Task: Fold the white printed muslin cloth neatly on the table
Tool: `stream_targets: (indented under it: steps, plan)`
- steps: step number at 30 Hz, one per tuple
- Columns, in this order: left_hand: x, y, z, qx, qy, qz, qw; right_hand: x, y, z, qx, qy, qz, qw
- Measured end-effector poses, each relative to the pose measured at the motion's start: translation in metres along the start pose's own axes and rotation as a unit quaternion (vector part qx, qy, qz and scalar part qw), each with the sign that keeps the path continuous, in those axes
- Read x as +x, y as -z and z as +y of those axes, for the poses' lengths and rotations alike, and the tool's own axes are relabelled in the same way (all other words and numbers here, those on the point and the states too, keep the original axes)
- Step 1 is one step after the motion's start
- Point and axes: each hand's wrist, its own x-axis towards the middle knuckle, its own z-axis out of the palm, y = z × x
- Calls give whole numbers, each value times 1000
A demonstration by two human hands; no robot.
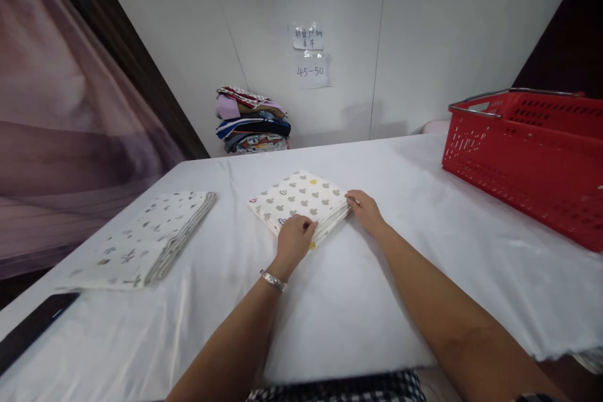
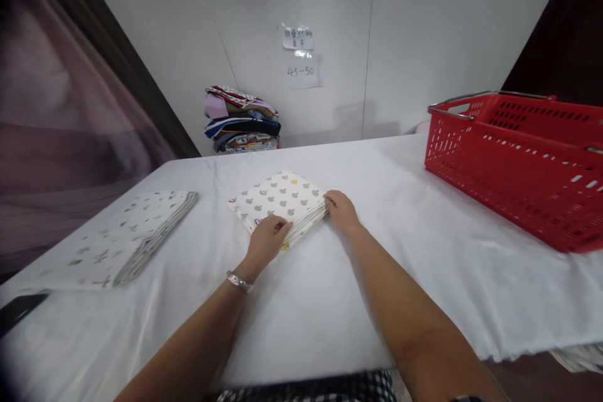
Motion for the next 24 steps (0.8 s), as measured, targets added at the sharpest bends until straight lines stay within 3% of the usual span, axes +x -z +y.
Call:
stream_targets:
  steps: [8,24]
  plan:
    - [-1,3,-1,-5,0,-17,1000,-2,3,-1,5,6,-28,1000]
    - [1,3,-1,17,-15,-29,999,-3,2,2,-32,17,-18,999]
